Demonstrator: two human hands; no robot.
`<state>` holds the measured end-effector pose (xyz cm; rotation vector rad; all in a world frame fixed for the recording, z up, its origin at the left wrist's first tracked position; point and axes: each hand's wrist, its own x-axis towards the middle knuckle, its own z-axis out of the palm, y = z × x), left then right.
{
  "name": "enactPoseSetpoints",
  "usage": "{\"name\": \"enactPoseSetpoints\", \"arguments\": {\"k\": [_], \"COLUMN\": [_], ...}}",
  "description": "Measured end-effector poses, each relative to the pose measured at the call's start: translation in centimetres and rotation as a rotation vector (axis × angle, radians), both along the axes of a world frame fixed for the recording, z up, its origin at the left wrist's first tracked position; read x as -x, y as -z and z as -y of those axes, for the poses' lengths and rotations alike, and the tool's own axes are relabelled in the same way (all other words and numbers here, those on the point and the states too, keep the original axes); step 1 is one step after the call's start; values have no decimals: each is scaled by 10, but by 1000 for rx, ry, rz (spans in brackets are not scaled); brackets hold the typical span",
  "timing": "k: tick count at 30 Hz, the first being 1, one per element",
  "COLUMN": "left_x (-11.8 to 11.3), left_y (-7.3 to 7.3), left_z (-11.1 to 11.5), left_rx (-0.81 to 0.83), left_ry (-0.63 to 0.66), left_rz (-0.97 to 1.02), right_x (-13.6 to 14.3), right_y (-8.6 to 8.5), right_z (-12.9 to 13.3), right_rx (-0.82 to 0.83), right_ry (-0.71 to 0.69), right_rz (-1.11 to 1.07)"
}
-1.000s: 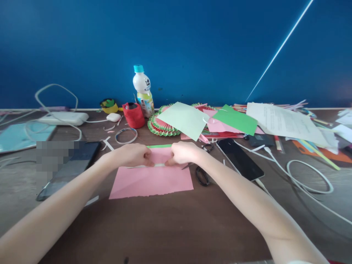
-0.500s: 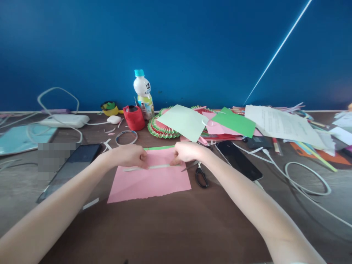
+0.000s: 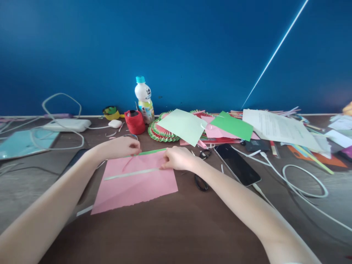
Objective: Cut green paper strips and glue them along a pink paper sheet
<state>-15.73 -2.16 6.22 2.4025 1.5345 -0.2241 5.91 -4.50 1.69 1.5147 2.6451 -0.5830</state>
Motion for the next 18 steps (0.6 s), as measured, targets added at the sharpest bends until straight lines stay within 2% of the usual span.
{"name": "enactPoseSetpoints", "arguments": {"k": [5, 8, 11, 14, 16, 18], "left_x": [0, -3, -8, -15, -18, -20], "left_y": [2, 5, 12, 23, 29, 31], "left_z": [1, 2, 3, 4, 5, 5], "left_rx": [11, 84, 188, 196, 189, 181], "left_ry": [33, 78, 118, 97, 62, 41], "left_rz": [21, 23, 29, 85, 128, 177], "right_x": [-3, -8, -12, -15, -18, -22], "right_y": [-1, -5, -10, -16, -20, -20], "right_z": [-1, -3, -4, -4, -6, -8], "right_rx": [-1, -9, 33, 46, -37, -242], "right_ry": [-18, -10, 5, 58, 120, 192], "right_rz": [-108, -179, -212, -232, -233, -186]}}
